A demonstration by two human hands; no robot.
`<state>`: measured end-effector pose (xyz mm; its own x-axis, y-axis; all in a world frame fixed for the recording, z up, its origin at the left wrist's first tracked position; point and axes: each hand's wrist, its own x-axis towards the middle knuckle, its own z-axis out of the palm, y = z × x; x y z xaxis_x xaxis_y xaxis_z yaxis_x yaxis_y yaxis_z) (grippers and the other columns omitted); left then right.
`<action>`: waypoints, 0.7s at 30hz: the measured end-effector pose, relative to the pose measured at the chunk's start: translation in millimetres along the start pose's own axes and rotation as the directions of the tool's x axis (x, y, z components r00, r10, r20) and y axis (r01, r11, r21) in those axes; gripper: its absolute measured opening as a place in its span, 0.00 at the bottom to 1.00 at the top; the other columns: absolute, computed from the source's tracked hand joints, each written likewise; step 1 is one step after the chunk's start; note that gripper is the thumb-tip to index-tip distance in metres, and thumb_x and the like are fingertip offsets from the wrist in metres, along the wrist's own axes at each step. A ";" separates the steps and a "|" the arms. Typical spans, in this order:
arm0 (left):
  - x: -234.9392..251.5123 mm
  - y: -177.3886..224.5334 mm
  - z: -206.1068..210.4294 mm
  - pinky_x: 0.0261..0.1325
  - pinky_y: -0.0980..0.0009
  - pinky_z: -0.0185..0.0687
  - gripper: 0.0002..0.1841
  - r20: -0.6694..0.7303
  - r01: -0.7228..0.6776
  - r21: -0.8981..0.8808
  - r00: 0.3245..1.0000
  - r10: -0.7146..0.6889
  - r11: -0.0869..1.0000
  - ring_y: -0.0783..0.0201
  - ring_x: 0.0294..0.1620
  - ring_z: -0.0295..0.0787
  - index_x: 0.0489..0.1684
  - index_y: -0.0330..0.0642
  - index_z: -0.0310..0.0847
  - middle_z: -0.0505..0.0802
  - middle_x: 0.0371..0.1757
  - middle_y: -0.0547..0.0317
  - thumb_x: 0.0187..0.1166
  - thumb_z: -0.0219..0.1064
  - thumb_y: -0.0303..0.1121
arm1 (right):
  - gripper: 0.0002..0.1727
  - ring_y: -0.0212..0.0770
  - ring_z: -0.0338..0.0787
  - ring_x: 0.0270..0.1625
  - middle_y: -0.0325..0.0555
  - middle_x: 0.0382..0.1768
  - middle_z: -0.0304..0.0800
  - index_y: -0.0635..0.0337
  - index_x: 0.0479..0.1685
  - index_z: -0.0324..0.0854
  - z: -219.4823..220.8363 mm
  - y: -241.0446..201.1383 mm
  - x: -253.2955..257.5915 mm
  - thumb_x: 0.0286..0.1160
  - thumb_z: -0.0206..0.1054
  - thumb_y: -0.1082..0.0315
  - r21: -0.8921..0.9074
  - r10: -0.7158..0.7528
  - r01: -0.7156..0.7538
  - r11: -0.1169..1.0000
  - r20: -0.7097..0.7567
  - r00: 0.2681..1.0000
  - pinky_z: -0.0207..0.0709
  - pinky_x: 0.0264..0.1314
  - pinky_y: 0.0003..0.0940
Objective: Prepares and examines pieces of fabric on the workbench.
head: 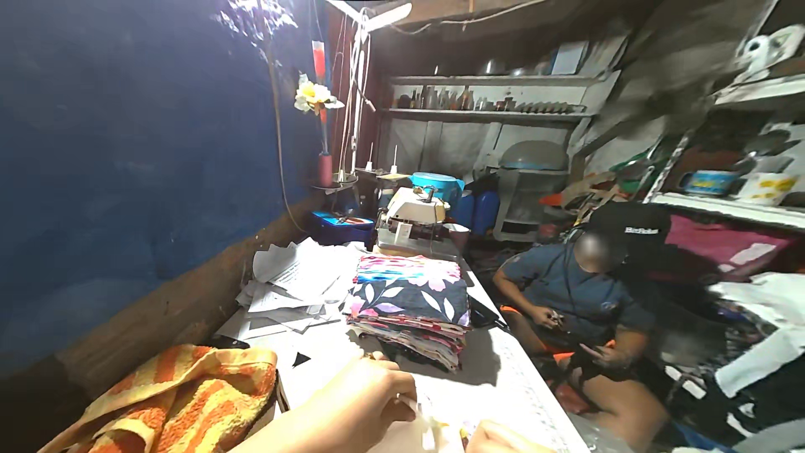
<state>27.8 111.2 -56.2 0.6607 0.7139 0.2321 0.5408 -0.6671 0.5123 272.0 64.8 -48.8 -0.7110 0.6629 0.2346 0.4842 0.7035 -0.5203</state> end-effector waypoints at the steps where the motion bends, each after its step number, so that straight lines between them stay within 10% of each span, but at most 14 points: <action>1: 0.6 3.1 -3.9 0.57 0.55 0.81 0.10 0.032 0.019 -0.082 0.999 -0.017 0.996 0.51 0.48 0.89 0.48 0.28 0.88 0.92 0.45 0.41 0.84 0.64 0.28 | 0.12 0.57 0.89 0.40 0.66 0.39 0.89 0.77 0.45 0.87 -0.6 2.8 1.8 0.82 0.64 0.73 -0.019 0.055 -0.056 0.998 -0.014 0.998 0.83 0.47 0.50; 5: 8.5 1.0 -9.6 0.43 0.66 0.77 0.12 0.150 0.136 -0.231 0.983 -0.103 0.963 0.63 0.35 0.81 0.53 0.29 0.85 0.89 0.39 0.47 0.88 0.58 0.29 | 0.12 0.65 0.92 0.50 0.67 0.45 0.91 0.75 0.48 0.87 -1.5 18.8 11.8 0.83 0.60 0.75 -0.122 0.238 -0.240 0.963 -0.031 0.971 0.82 0.57 0.62; 13: 15.6 -5.9 3.0 0.57 0.45 0.82 0.17 0.161 0.309 -0.010 0.939 -0.303 0.951 0.42 0.49 0.90 0.69 0.33 0.78 0.91 0.48 0.36 0.87 0.62 0.30 | 0.17 0.59 0.91 0.52 0.64 0.49 0.90 0.70 0.57 0.88 3.2 38.9 17.7 0.86 0.61 0.66 -0.029 0.333 -0.333 0.943 -0.005 0.943 0.81 0.60 0.56; 18: 12.6 -17.8 1.9 0.43 0.67 0.80 0.16 0.143 0.334 -0.300 0.942 -0.304 0.894 0.65 0.33 0.83 0.67 0.35 0.79 0.89 0.39 0.51 0.84 0.64 0.28 | 0.11 0.58 0.91 0.48 0.63 0.44 0.91 0.73 0.46 0.89 7.6 41.6 19.1 0.80 0.65 0.71 0.002 0.315 -0.316 0.949 -0.075 0.946 0.81 0.56 0.54; 21: 13.3 -19.7 9.0 0.50 0.60 0.82 0.19 0.114 0.322 -0.213 0.946 -0.304 0.922 0.56 0.40 0.87 0.70 0.33 0.78 0.90 0.44 0.44 0.83 0.67 0.29 | 0.13 0.59 0.90 0.54 0.65 0.48 0.91 0.73 0.50 0.88 3.6 41.2 20.1 0.82 0.65 0.69 0.007 0.373 -0.373 0.928 -0.013 0.928 0.79 0.62 0.56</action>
<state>30.6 132.0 -70.7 0.5203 0.8535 -0.0306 0.6006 -0.3402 0.7236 275.9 106.2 -68.6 -0.4724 0.8807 0.0344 0.7108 0.4038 -0.5760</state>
